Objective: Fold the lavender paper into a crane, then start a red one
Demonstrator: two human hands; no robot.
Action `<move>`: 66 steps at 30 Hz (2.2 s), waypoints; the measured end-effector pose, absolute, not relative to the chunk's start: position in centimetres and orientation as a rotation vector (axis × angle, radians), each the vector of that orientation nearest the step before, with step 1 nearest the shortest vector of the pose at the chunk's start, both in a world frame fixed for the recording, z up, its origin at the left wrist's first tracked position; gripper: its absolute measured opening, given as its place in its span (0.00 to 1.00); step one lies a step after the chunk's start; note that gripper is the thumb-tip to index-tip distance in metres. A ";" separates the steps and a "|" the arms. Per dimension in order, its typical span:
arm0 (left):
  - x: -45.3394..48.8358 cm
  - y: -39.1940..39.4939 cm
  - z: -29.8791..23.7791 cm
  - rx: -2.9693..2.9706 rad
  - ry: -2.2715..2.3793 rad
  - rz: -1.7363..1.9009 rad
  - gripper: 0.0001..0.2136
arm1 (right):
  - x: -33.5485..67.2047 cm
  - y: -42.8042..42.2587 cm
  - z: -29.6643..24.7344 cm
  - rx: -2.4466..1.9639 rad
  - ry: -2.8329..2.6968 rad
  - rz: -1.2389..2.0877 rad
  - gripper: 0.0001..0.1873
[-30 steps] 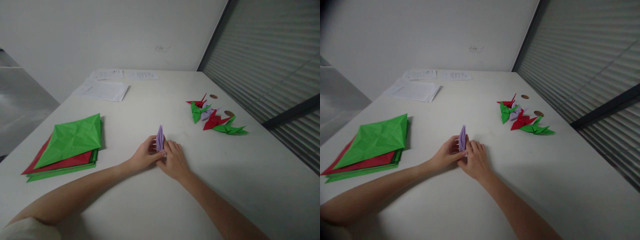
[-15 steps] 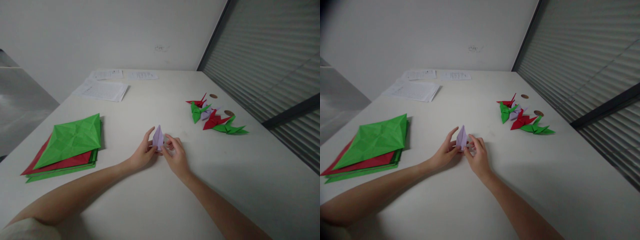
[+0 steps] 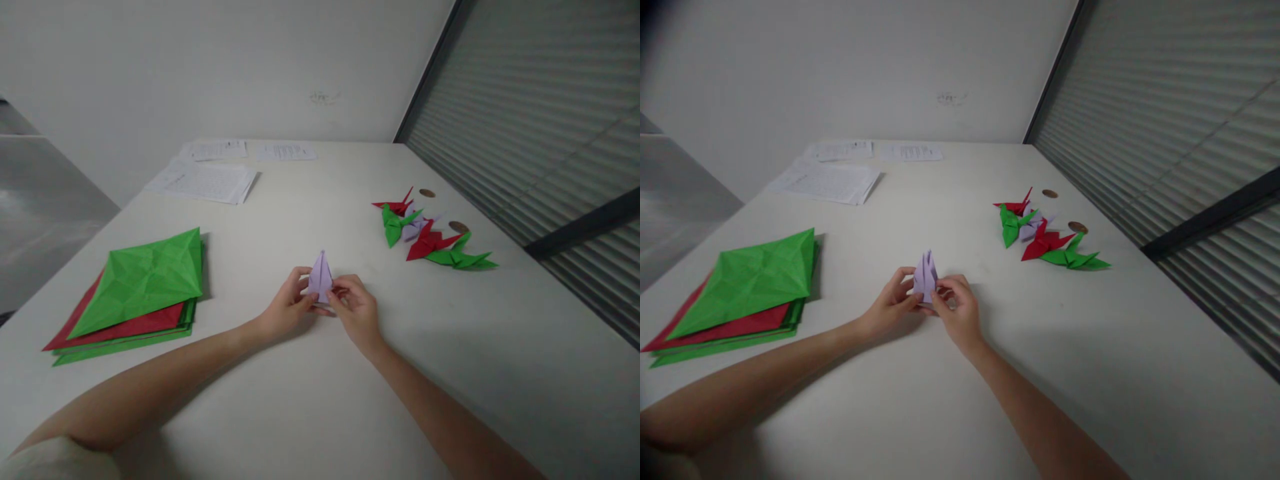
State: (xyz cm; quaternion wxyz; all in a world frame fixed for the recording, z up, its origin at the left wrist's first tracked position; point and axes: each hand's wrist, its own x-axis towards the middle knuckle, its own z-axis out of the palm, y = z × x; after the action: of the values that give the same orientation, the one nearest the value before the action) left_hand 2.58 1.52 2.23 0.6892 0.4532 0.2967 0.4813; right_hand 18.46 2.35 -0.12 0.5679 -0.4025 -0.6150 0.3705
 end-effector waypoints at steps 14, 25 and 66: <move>2.1 2.0 1.8 1.183 0.801 1.125 0.16 | 18.5 2.7 0.5 -0.925 -1.199 1.266 0.09; 2.0 2.2 1.8 1.087 0.856 1.172 0.16 | 18.2 2.5 0.1 -0.894 -1.048 1.444 0.03; 2.0 2.1 1.6 1.070 0.966 1.074 0.25 | 18.0 2.9 0.1 -1.070 -1.073 1.286 0.18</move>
State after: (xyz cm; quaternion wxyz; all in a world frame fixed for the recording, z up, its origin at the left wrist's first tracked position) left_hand 2.03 2.15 1.56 0.6224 0.4657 0.4207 0.4677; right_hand 18.02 2.85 0.14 0.5456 -0.4513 -0.4525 0.5422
